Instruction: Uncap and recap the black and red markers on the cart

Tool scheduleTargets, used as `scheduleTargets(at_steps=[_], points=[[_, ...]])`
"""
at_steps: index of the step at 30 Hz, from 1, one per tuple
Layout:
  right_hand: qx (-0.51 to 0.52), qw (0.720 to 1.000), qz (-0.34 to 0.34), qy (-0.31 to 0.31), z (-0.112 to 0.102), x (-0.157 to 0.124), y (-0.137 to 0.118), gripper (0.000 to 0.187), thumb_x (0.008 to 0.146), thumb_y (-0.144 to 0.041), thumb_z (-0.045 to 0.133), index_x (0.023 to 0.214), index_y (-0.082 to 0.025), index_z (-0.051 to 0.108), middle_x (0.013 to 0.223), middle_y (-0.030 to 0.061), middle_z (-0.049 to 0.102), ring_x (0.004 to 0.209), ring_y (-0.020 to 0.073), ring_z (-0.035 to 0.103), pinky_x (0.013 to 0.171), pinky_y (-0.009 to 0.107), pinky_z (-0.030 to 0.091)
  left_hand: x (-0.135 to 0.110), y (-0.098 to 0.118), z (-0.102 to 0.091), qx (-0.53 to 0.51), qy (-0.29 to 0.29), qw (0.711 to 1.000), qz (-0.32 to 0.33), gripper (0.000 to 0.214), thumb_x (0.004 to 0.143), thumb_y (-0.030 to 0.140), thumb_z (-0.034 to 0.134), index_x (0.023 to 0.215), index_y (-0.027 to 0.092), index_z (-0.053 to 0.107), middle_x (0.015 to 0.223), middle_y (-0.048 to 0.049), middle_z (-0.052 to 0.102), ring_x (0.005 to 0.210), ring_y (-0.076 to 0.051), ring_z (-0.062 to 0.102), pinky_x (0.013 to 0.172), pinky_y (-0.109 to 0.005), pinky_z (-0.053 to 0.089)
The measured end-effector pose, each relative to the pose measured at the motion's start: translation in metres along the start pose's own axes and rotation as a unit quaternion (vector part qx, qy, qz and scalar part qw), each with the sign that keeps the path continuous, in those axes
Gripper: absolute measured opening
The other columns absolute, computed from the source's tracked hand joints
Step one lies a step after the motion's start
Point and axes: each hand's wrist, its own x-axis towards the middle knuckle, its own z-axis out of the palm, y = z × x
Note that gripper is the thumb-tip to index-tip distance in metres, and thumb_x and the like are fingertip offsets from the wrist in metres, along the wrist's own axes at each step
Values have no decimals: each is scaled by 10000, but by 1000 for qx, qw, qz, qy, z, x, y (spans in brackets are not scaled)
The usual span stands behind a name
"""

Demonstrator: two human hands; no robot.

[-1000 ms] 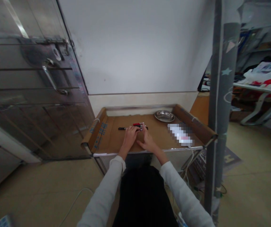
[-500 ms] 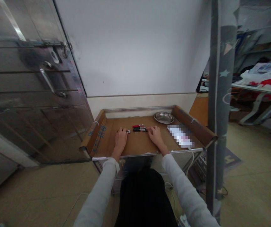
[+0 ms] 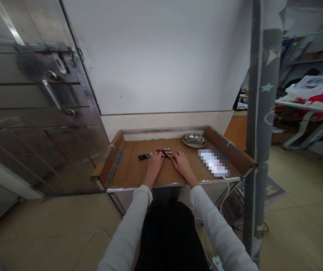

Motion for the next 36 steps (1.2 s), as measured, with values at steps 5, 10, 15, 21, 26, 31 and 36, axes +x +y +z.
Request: scheduleTargets(at_steps=[5, 10, 15, 21, 26, 31, 36], points=[[2, 999, -26, 24, -3, 0, -6, 164, 892, -240, 456, 957, -169, 588, 1024, 129, 555, 952, 246, 487, 818, 343, 368, -2, -1, -1, -99, -15, 994, 31, 98, 835, 111, 528, 899, 184, 541, 981, -46, 610, 952, -166, 578, 881, -323, 453], [109, 991, -79, 5, -4, 1, -5, 154, 896, -189, 441, 944, -169, 586, 981, 99, 612, 939, 213, 527, 842, 331, 394, -2, 2, -3, -175, -22, 982, 63, 90, 844, 112, 508, 887, 184, 541, 971, -42, 619, 943, -163, 588, 882, -318, 460], [236, 967, -93, 17, 0, 0, -2, 196, 906, -175, 413, 1000, -183, 584, 1006, 69, 638, 940, 172, 559, 856, 297, 420, -1, 4, -4, -212, 3, 975, 61, 66, 840, 114, 519, 875, 170, 517, 909, -37, 606, 883, -150, 589, 841, -292, 467], [205, 975, -76, 35, -1, -1, -1, 216, 900, -192, 418, 986, -185, 617, 1002, 76, 651, 944, 190, 557, 855, 309, 414, -3, 5, -4, -169, 46, 981, 80, 95, 886, 203, 477, 960, 179, 531, 1024, -57, 582, 979, -161, 567, 896, -316, 449], [93, 989, 60, 101, -8, -6, 3, 240, 905, -211, 404, 996, -165, 622, 958, 108, 647, 902, 215, 549, 801, 315, 390, -5, 2, -2, -38, -3, 994, 101, 256, 889, 222, 480, 1137, 207, 543, 1169, -66, 586, 1123, -194, 510, 978, -370, 374], [-15, 989, 111, 93, -12, -12, -1, 235, 896, -199, 415, 966, -159, 636, 929, 135, 650, 874, 239, 541, 759, 338, 353, -7, 2, 0, 47, -21, 996, 67, 232, 872, 363, 513, 999, 198, 615, 1073, -70, 604, 1065, -236, 501, 933, -410, 361], [-28, 996, 38, 70, -18, -13, -11, 250, 910, -214, 396, 987, -187, 632, 914, 120, 670, 878, 236, 539, 780, 344, 339, -8, 5, -4, 30, -13, 998, 59, 176, 887, 319, 500, 943, 190, 605, 1035, -54, 597, 1040, -203, 518, 926, -368, 360]])
